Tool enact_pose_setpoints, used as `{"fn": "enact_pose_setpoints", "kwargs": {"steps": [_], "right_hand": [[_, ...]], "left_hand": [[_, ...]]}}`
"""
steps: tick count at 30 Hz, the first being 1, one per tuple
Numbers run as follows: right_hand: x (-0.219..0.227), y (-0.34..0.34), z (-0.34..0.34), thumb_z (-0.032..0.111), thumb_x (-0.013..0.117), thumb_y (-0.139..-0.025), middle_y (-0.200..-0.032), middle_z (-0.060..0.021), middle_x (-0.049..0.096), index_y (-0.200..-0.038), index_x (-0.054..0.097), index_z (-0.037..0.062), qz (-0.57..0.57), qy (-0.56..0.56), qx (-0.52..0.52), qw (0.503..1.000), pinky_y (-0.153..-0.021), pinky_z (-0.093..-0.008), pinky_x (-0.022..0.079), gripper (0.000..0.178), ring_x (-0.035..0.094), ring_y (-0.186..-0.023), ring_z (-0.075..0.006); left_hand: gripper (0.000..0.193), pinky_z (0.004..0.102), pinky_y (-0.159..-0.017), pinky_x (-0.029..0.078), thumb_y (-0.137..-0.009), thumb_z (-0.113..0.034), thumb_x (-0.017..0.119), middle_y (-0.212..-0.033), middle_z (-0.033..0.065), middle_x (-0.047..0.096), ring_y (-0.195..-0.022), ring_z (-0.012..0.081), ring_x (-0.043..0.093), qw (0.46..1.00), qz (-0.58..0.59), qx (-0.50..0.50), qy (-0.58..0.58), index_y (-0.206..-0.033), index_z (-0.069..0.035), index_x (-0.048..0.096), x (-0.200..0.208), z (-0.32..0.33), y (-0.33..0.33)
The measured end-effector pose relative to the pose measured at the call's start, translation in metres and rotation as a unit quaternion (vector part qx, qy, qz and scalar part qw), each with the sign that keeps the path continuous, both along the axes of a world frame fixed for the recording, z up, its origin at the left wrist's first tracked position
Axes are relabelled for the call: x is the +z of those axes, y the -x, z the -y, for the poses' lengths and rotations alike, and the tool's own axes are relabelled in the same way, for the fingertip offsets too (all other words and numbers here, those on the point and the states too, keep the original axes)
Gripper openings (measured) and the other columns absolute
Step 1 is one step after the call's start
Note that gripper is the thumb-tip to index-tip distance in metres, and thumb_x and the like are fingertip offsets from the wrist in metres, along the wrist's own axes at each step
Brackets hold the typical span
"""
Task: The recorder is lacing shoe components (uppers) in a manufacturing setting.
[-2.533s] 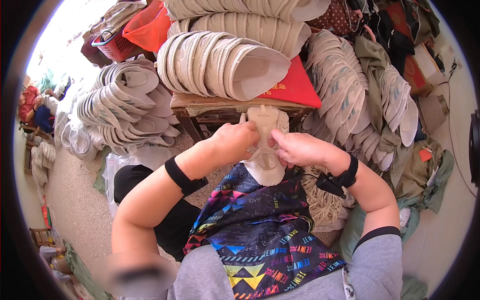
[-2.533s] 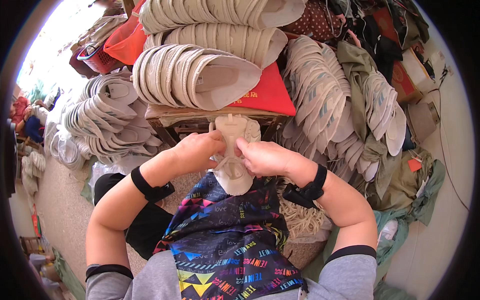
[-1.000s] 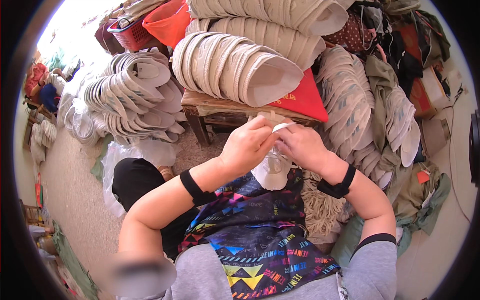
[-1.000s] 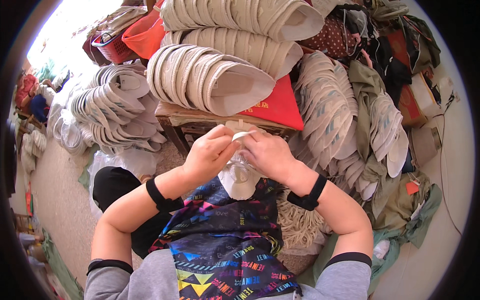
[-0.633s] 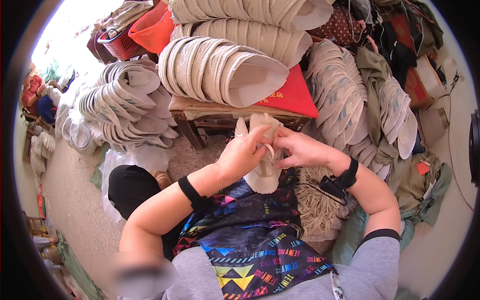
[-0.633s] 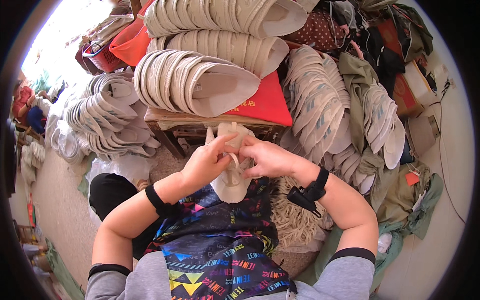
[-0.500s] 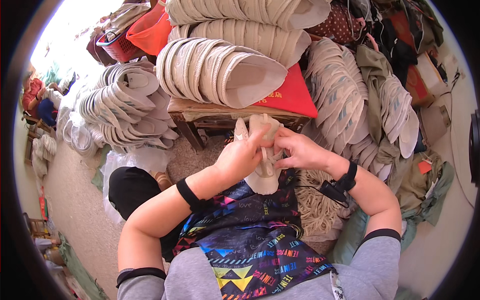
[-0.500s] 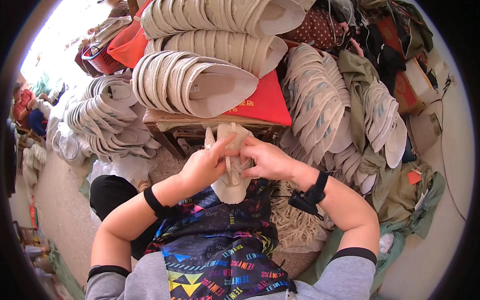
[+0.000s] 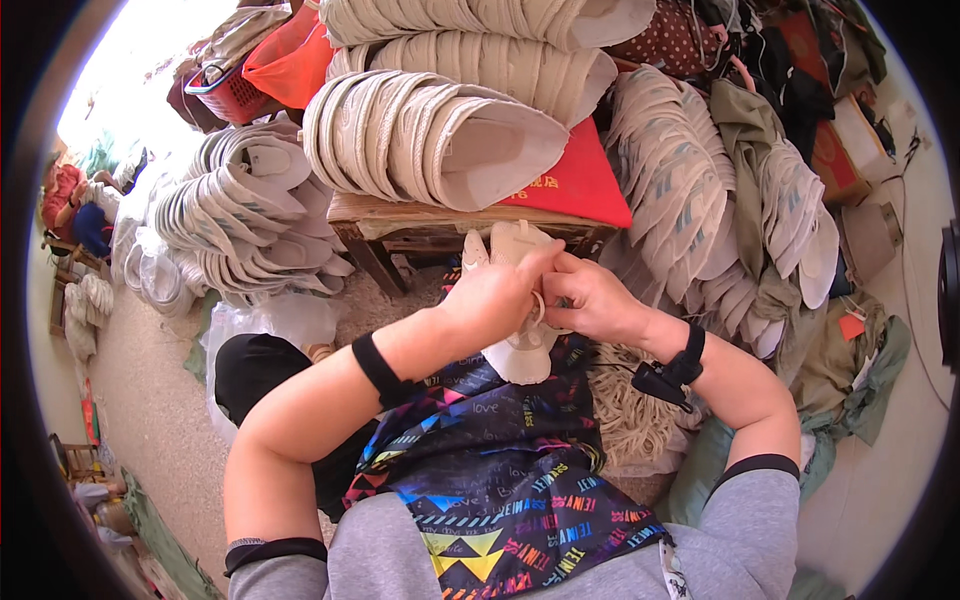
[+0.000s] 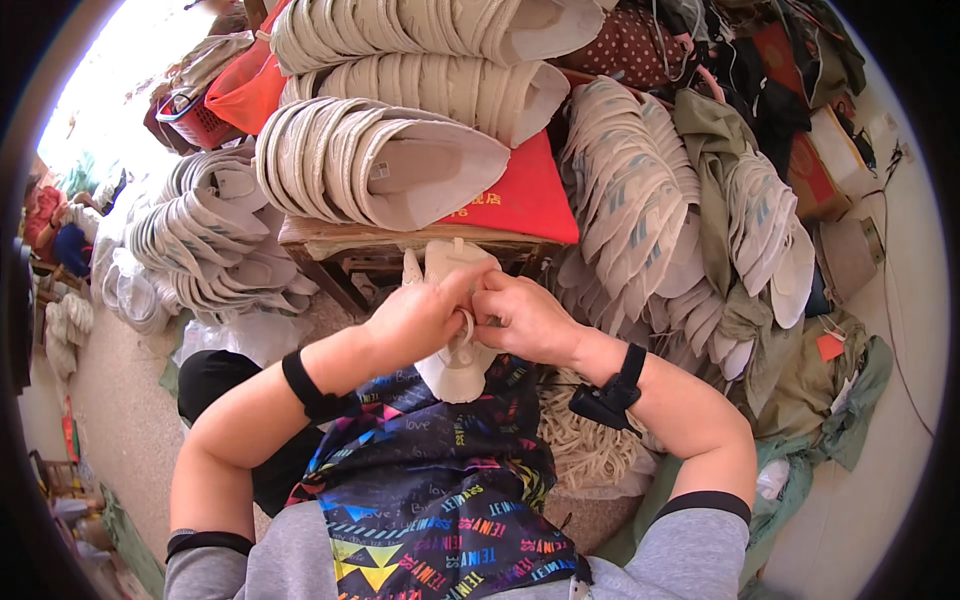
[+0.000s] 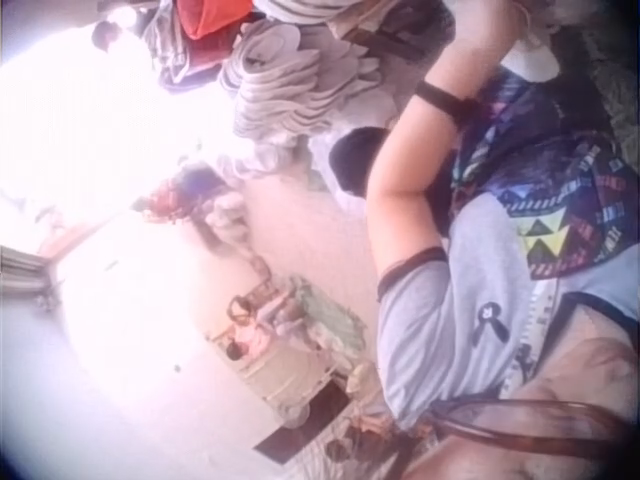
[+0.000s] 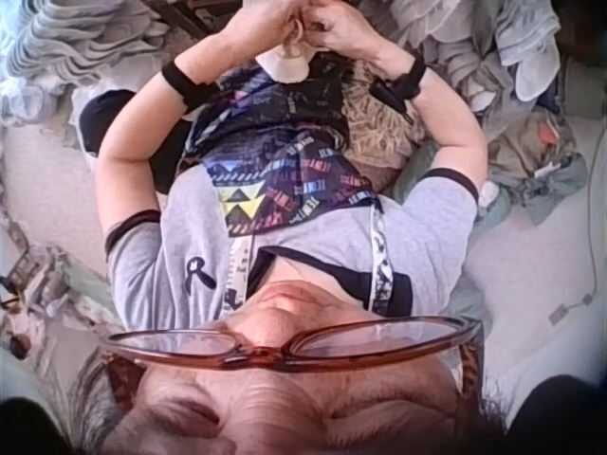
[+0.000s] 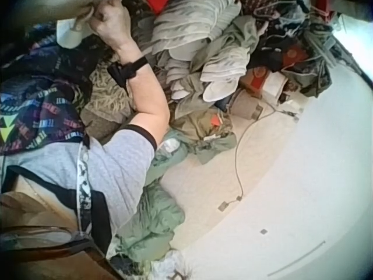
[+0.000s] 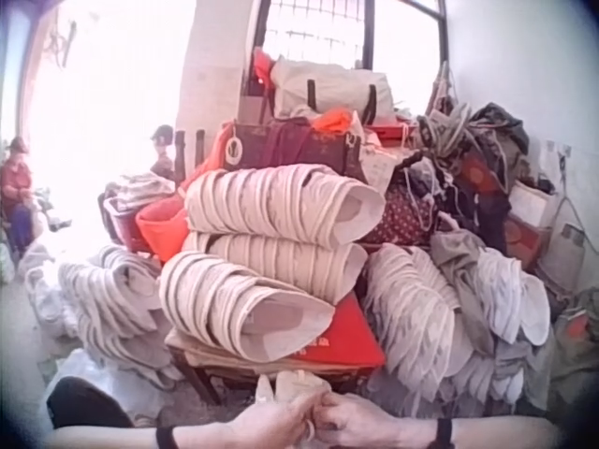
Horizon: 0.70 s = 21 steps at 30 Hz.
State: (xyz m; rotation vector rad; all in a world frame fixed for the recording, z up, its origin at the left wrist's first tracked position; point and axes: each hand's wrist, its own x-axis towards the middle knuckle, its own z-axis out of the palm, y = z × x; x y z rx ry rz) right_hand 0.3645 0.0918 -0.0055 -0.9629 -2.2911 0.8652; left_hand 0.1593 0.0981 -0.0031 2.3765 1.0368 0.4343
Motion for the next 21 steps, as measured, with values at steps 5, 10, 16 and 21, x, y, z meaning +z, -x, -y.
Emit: {"fn": "enact_pose_setpoints", "kwargs": {"steps": [5, 10, 16, 21], "right_hand": [[0.013, 0.0, 0.003, 0.014, 0.075, -0.074, -0.094, -0.0083, 0.055, -0.081, 0.06, 0.0045, 0.095, -0.026, -0.007, 0.995, -0.07, -0.0371, 0.05, 0.018, 0.061, -0.081, -0.0272], [0.026, -0.003, 0.002, 0.015, 0.076, -0.077, -0.098, -0.0059, 0.052, -0.087, 0.062, 0.0036, 0.079, 0.104, -0.013, 0.991, -0.07, -0.0323, 0.049, 0.02, 0.058, -0.08, -0.0203], [0.021, -0.001, 0.005, 0.017, 0.073, -0.082, -0.096, -0.0061, 0.05, -0.091, 0.063, 0.0026, 0.074, 0.11, -0.01, 0.991, -0.068, -0.0313, 0.048, 0.02, 0.057, -0.076, -0.019], [0.006, 0.024, 0.011, 0.017, 0.062, -0.088, -0.096, -0.015, 0.053, -0.09, 0.063, 0.0016, 0.173, -0.023, -0.146, 0.974, -0.071, -0.0396, 0.049, 0.015, 0.058, -0.08, -0.0366]], "left_hand": [[0.053, 0.0432, -0.07, 0.052, -0.075, -0.006, 0.067, -0.084, 0.0163, 0.069, -0.082, 0.0346, 0.067, 0.997, 0.018, 0.022, 0.069, -0.125, -0.005, 0.05, 0.006, -0.015, -0.009], [0.033, 0.04, -0.067, 0.052, -0.073, -0.008, 0.069, -0.084, 0.0167, 0.068, -0.078, 0.0315, 0.068, 0.984, 0.095, 0.022, 0.149, -0.104, -0.002, 0.057, 0.0, -0.031, -0.007], [0.019, 0.0312, -0.059, 0.048, -0.076, -0.004, 0.071, -0.071, 0.009, 0.061, -0.066, 0.014, 0.061, 0.976, 0.176, 0.078, 0.097, -0.088, 0.0, 0.057, 0.009, -0.054, 0.009], [0.014, 0.0231, -0.056, 0.045, -0.089, -0.006, 0.063, -0.083, 0.0051, 0.067, -0.063, 0.0067, 0.055, 0.939, 0.283, 0.091, 0.173, -0.1, 0.001, 0.059, 0.02, -0.033, 0.016]]}}
